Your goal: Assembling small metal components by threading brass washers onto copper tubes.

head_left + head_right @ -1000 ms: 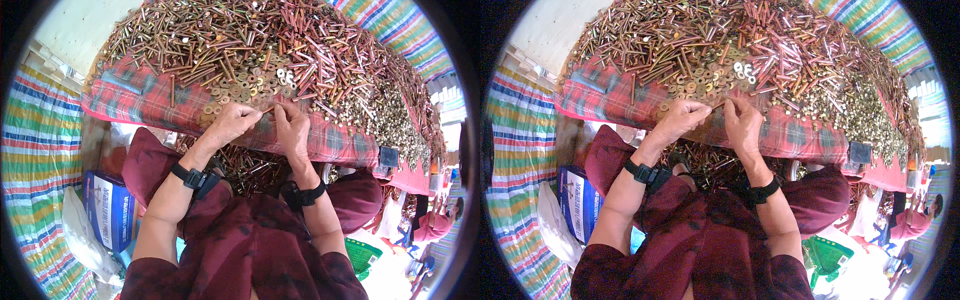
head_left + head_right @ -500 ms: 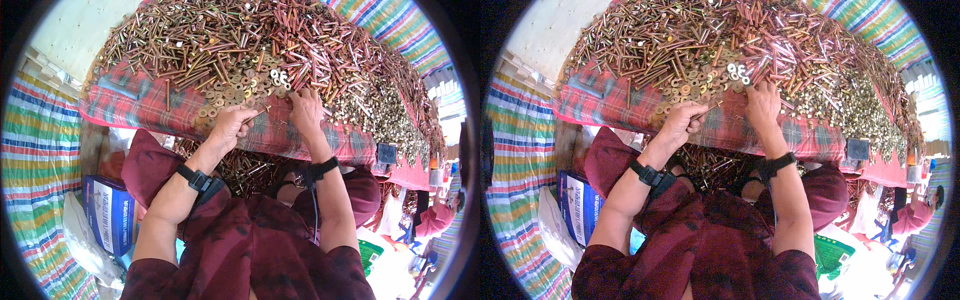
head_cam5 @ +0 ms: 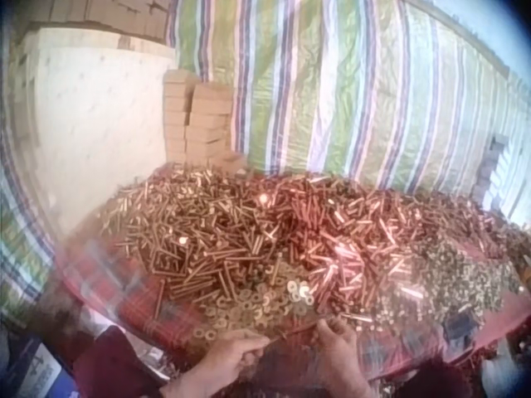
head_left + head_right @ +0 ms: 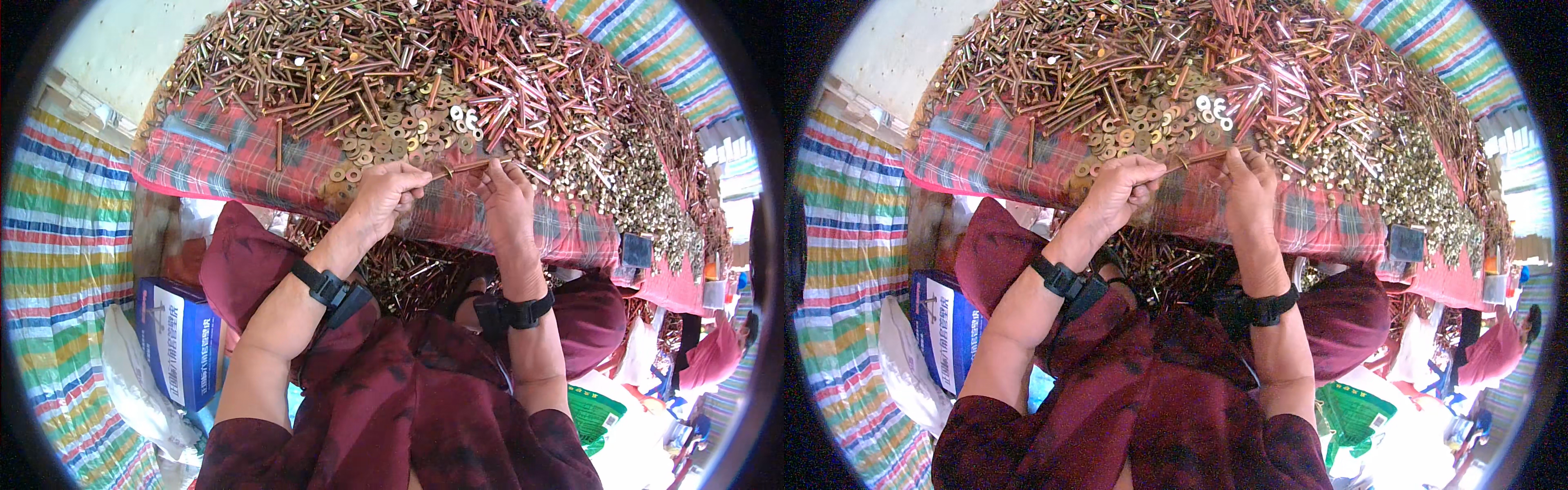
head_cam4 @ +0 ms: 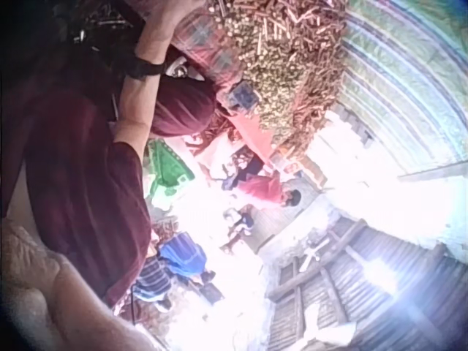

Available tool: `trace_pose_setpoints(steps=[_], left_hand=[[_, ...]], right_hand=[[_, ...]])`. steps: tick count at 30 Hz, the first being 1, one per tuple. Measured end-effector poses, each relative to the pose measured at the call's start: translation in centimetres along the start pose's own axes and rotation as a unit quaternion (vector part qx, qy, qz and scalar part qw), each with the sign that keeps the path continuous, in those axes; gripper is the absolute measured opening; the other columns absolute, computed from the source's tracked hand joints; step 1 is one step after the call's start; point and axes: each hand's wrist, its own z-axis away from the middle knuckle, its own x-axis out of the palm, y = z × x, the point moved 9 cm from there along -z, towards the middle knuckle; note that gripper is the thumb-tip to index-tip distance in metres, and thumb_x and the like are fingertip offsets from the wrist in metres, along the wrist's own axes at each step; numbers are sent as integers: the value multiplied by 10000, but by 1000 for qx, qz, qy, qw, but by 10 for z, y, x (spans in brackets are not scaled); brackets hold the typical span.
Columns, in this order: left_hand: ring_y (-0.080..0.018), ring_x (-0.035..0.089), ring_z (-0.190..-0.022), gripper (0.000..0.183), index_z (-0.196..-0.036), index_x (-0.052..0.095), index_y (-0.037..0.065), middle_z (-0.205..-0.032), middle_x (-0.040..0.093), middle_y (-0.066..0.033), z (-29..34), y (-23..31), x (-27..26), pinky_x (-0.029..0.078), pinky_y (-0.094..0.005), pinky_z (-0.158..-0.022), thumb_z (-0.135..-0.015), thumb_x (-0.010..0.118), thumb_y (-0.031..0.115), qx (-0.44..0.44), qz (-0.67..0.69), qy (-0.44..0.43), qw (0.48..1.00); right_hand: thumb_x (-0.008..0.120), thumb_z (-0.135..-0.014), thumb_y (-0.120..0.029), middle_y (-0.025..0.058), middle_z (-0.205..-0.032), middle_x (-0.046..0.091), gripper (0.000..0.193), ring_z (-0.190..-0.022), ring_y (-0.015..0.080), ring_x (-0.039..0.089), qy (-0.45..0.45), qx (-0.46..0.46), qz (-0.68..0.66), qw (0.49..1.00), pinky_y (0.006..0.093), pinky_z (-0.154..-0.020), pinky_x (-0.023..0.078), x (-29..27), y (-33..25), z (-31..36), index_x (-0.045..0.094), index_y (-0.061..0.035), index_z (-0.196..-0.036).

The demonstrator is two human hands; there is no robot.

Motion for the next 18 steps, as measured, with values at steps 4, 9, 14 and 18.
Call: trace_pose_setpoints(steps=[4, 9, 14, 18], left_hand=[[-37, 422, -529, 107, -824, 613, 56, -682, 549, -4, -1, -2, 4, 295, -174, -458, -826, 672, 145, 9, -60, -17, 998], [-34, 449, -579, 178, -906, 618, 72, -736, 557, 30, 4, 0, 14, 324, -176, -485, -878, 623, 247, 68, -76, 4, 995], [-22, 399, -541, 268, -882, 670, 31, -698, 545, 44, 14, -9, 30, 289, -176, -463, -858, 672, 298, 3, -144, -66, 987], [-22, 357, -470, 169, -833, 666, 35, -620, 498, 46, 8, -6, 10, 235, -188, -428, -838, 684, 203, 3, -126, -7, 992]], right_hand=[[536, -948, -141, 9, -817, 569, 119, -765, 118, 596, -8, 48, -18, 999, 283, -736, 523, -1, 17, 3, 551, -26, -976], [574, -934, -154, 36, -827, 615, 138, -696, 124, 595, -45, 40, 57, 997, 268, -659, 517, 9, 33, 23, 583, -16, -920], [649, -869, -181, 85, -654, 619, 206, -601, 188, 579, -89, -40, 372, 923, 329, -582, 464, 8, 17, 36, 620, 23, -858], [663, -782, -113, 193, -874, 612, 149, -812, 404, 591, 71, -312, 617, 719, 444, -687, 476, -19, -42, 37, 608, -26, -890]])
